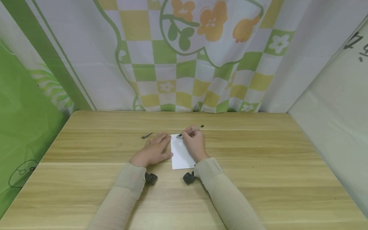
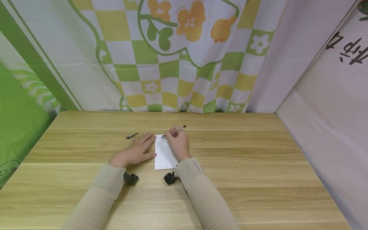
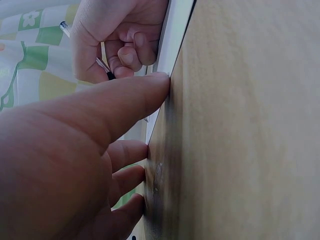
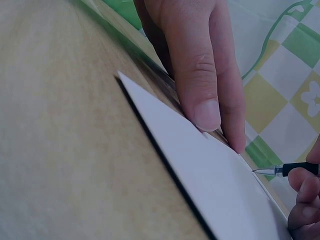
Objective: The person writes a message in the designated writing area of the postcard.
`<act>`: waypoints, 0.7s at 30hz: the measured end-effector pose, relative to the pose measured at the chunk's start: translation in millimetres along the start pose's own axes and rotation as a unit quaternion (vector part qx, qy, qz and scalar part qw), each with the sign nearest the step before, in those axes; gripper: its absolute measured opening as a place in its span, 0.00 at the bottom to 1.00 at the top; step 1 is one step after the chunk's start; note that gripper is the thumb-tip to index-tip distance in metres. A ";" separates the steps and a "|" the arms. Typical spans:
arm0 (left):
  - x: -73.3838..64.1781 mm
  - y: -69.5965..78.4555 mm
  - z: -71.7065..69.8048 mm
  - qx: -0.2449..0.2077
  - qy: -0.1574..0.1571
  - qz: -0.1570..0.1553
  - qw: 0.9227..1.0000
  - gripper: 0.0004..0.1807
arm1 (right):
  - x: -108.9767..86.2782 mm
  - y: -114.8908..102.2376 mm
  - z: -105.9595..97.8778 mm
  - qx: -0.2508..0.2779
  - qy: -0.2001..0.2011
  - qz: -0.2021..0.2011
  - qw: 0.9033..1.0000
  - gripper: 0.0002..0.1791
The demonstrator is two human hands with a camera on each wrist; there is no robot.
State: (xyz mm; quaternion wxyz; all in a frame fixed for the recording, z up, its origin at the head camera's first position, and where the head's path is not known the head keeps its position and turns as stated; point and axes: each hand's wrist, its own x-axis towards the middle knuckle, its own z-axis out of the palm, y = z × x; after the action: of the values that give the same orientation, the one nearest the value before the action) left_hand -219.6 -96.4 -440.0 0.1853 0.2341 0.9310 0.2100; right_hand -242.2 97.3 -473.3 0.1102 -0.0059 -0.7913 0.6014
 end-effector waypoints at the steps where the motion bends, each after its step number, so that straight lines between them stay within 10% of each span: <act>1: -0.2 0.4 -0.2 0.001 -0.001 0.000 1.000 0.43 | 0.3 0.6 -0.1 -0.001 0.000 -0.001 1.000 0.04; 21: -3.4 4.8 -3.3 -0.003 0.006 -0.001 1.000 0.42 | 0.3 -0.3 -0.2 -0.015 -0.002 0.000 1.000 0.05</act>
State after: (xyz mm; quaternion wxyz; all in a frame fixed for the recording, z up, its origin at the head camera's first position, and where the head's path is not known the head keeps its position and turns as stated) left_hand -216.5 -95.2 -434.1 0.1804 0.2317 0.9315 0.2145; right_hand -242.4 97.4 -472.8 0.1085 -0.0059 -0.8002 0.5898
